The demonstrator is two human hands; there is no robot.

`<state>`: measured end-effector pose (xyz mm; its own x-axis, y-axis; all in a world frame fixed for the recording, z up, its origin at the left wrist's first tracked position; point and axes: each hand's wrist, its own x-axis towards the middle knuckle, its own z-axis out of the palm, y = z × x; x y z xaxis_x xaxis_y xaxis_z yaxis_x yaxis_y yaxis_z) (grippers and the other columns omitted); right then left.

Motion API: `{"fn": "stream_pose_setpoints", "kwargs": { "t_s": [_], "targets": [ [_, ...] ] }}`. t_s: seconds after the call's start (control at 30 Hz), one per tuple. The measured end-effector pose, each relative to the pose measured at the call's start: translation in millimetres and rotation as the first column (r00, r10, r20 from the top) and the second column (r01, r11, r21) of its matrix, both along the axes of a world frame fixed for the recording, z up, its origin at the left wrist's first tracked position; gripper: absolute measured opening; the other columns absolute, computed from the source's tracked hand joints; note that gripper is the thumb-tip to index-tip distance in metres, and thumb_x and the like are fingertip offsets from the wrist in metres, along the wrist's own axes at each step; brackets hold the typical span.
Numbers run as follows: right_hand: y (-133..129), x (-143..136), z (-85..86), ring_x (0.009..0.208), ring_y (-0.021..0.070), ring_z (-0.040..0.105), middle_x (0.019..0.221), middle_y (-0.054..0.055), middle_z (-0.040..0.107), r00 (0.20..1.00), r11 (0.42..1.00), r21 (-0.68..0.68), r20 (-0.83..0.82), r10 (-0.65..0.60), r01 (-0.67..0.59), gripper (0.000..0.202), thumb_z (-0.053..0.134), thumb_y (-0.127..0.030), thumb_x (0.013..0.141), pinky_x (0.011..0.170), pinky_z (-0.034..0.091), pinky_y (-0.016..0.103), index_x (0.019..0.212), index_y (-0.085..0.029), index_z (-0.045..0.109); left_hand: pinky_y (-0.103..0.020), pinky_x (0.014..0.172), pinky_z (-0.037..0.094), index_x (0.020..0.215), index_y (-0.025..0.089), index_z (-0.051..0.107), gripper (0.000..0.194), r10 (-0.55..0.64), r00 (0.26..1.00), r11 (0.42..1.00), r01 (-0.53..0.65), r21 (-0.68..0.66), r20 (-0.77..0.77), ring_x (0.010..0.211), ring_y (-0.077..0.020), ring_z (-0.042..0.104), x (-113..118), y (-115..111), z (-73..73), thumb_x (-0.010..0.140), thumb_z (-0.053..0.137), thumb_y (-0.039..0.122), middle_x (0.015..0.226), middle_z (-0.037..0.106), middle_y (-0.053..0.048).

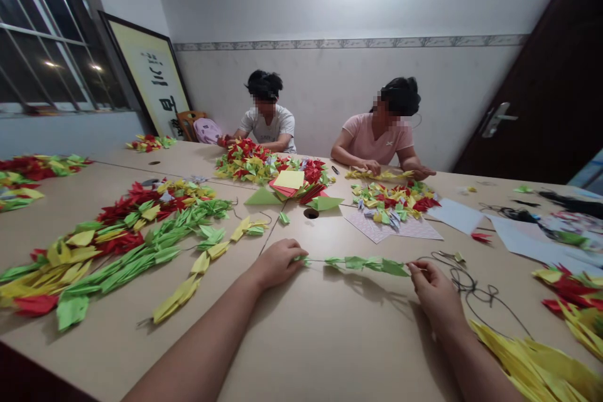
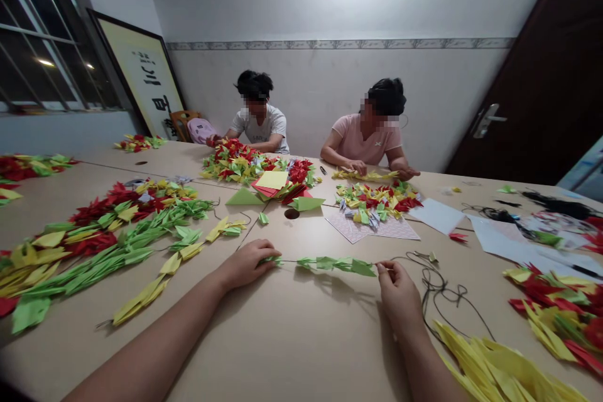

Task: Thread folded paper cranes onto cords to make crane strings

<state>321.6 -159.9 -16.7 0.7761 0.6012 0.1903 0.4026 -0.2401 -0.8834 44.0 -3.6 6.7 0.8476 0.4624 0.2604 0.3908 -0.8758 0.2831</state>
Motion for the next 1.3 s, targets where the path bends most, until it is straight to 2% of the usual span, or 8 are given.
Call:
{"fn": "stream_pose_setpoints", "kwargs": {
  "t_s": [0.3,0.37,0.47,0.6,0.7,0.83,1.17,1.3],
  "targets": [
    [1.0,-8.7,-0.4,0.043,0.0123,0.041,0.047,-0.002,0.049,0.996,0.996,0.024,-0.031,0.083,-0.083,0.037,0.049,-0.051,0.065,0.042,0.028,0.023,0.074,-0.016,0.058,-0.035,0.096,0.032,0.123,0.019,0.042,0.050,0.066,0.997,0.997,-0.066,0.031,0.027,0.111,-0.0214,0.041,8.0,-18.0,13.2,0.078,0.052,0.038,0.121,0.048,-0.008],
    [1.9,-8.9,-1.1,0.044,0.0127,0.042,0.048,-0.001,0.050,0.996,0.996,0.026,-0.023,0.090,-0.090,0.037,0.049,-0.051,0.065,0.042,0.029,0.023,0.074,-0.016,0.058,-0.036,0.096,0.031,0.123,0.017,0.042,0.050,0.093,0.995,0.994,-0.094,0.052,0.030,0.112,-0.0224,0.041,25.1,-26.6,17.8,0.079,0.051,0.040,0.121,0.048,-0.009],
    [2.9,-8.5,-2.4,0.044,0.0130,0.043,0.049,-0.001,0.050,0.996,0.996,0.026,-0.019,0.084,-0.083,0.037,0.049,-0.052,0.065,0.043,0.029,0.023,0.075,-0.016,0.058,-0.039,0.093,0.032,0.124,0.015,0.040,0.060,0.018,0.999,0.996,-0.014,0.083,-0.044,0.110,-0.0255,0.041,61.5,-38.2,19.5,0.076,0.051,0.049,0.120,0.048,-0.011],
    [3.3,-7.9,-3.0,0.044,0.0131,0.043,0.049,-0.001,0.050,0.995,0.994,0.050,-0.018,0.100,-0.099,0.037,0.049,-0.052,0.066,0.043,0.029,0.023,0.074,-0.016,0.057,-0.039,0.087,0.036,0.124,0.019,0.040,0.066,-0.063,0.995,0.993,0.070,0.097,-0.073,0.105,-0.0259,0.045,108.6,-52.1,8.3,0.070,0.055,0.055,0.115,0.050,-0.010],
    [2.8,-7.3,-2.5,0.044,0.0131,0.043,0.049,-0.001,0.050,0.993,0.993,0.038,-0.014,0.114,-0.114,0.037,0.048,-0.052,0.066,0.044,0.030,0.023,0.075,-0.017,0.056,-0.037,0.080,0.040,0.113,0.022,0.048,0.047,-0.019,0.997,0.995,0.027,0.099,-0.078,0.096,-0.0239,0.049,125.5,-60.3,-3.9,0.075,0.053,0.048,0.105,0.055,-0.008],
    [1.9,-7.5,-2.5,0.045,0.0131,0.042,0.048,-0.002,0.048,0.996,0.996,-0.013,0.018,0.086,-0.086,0.035,0.045,-0.051,0.069,0.044,0.030,0.023,0.074,-0.017,0.055,-0.035,0.076,0.040,0.098,0.021,0.053,0.024,0.060,0.995,0.988,-0.047,0.147,-0.084,0.091,-0.0221,0.049,120.6,-61.0,-11.1,0.082,0.048,0.037,0.095,0.055,-0.006],
    [2.4,-8.6,-4.1,0.048,0.0138,0.043,0.053,0.000,0.051,0.995,0.995,-0.064,0.060,0.081,-0.078,0.034,0.044,-0.049,0.069,0.046,0.030,0.024,0.074,-0.017,0.055,-0.036,0.076,0.040,0.096,0.019,0.052,0.019,0.140,0.977,0.971,-0.105,0.215,-0.158,0.090,-0.0226,0.048,73.4,-42.6,-6.1,0.083,0.046,0.031,0.094,0.054,-0.007],
    [2.8,-13.0,-2.6,0.048,0.0131,0.043,0.053,0.000,0.051,0.987,0.987,-0.017,0.035,0.159,-0.158,0.034,0.045,-0.048,0.070,0.045,0.030,0.023,0.075,-0.016,0.055,-0.037,0.083,0.038,0.103,0.018,0.051,0.025,0.155,0.980,0.976,-0.132,0.174,-0.125,0.096,-0.0235,0.046,66.6,-46.2,-4.3,0.081,0.049,0.030,0.100,0.053,-0.008]
  ]
}}
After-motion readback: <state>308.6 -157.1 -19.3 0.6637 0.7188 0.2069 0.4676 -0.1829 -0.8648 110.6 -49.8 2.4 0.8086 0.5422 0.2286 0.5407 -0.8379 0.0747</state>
